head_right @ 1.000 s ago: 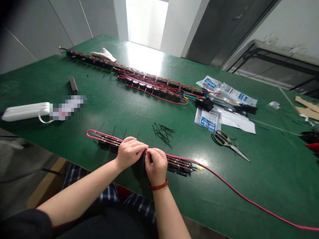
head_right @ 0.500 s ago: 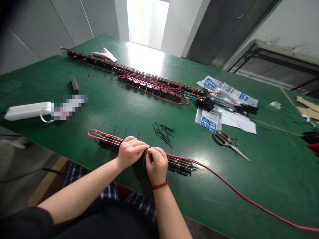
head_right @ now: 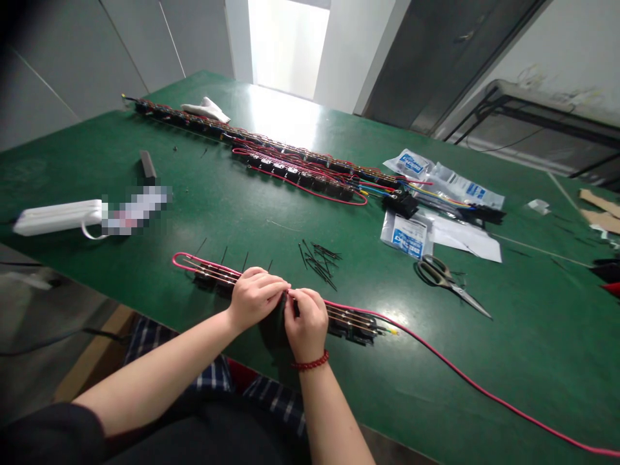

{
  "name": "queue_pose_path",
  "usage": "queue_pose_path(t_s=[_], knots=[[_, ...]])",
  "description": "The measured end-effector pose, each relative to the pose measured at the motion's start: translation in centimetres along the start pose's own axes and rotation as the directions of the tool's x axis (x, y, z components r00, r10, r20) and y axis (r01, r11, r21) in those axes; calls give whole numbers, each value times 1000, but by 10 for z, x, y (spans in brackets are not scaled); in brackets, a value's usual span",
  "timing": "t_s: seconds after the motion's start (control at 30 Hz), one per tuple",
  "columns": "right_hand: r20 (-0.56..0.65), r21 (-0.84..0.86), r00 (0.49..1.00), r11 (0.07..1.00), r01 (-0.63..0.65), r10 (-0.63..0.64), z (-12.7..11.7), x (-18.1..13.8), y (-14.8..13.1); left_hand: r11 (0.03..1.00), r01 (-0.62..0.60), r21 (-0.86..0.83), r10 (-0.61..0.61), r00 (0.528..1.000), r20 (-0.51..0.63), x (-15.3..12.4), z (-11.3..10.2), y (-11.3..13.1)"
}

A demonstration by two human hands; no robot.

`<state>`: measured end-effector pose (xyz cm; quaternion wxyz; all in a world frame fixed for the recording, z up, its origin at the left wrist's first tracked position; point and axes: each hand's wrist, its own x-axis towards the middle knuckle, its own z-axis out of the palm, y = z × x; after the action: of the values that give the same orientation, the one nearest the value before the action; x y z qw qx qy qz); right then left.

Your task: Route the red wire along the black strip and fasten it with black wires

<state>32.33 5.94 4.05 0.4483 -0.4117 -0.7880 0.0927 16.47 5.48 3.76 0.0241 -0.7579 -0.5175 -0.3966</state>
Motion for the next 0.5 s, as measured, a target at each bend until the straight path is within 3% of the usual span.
queue_pose_path(t_s=[0.5], knots=[[2, -7, 1000, 1000, -20, 20, 0, 1, -1, 1000, -18, 7, 18, 1000, -4, 0, -1, 0]])
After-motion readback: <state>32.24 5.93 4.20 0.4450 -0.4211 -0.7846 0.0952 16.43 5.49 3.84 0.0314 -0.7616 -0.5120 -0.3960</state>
